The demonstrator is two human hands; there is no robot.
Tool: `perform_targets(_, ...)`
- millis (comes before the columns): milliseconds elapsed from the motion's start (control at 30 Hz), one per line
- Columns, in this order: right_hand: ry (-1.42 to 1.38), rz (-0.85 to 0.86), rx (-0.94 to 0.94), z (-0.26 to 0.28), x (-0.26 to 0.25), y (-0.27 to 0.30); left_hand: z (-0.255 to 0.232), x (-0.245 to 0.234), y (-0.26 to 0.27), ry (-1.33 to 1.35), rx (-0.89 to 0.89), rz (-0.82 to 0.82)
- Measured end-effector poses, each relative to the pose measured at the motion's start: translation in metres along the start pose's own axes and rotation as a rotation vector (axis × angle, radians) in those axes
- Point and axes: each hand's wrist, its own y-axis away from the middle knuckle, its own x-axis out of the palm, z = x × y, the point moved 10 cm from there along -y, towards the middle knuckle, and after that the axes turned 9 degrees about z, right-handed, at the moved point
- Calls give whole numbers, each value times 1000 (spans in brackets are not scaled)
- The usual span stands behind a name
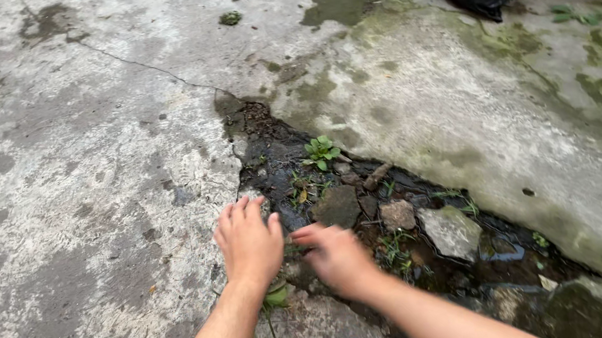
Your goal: The person pulls weeds from a crack in the pavement by hand, puts them in a trash bag, and then waters potted plants using a bucket filled from a faucet.
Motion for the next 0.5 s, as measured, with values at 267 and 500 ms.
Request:
perform_targets(267,258,177,223,-103,-74,56,-67,19,11,-54,71,150)
perform_targets(500,552,306,223,-139,-55,66,-93,40,7,-59,134,201)
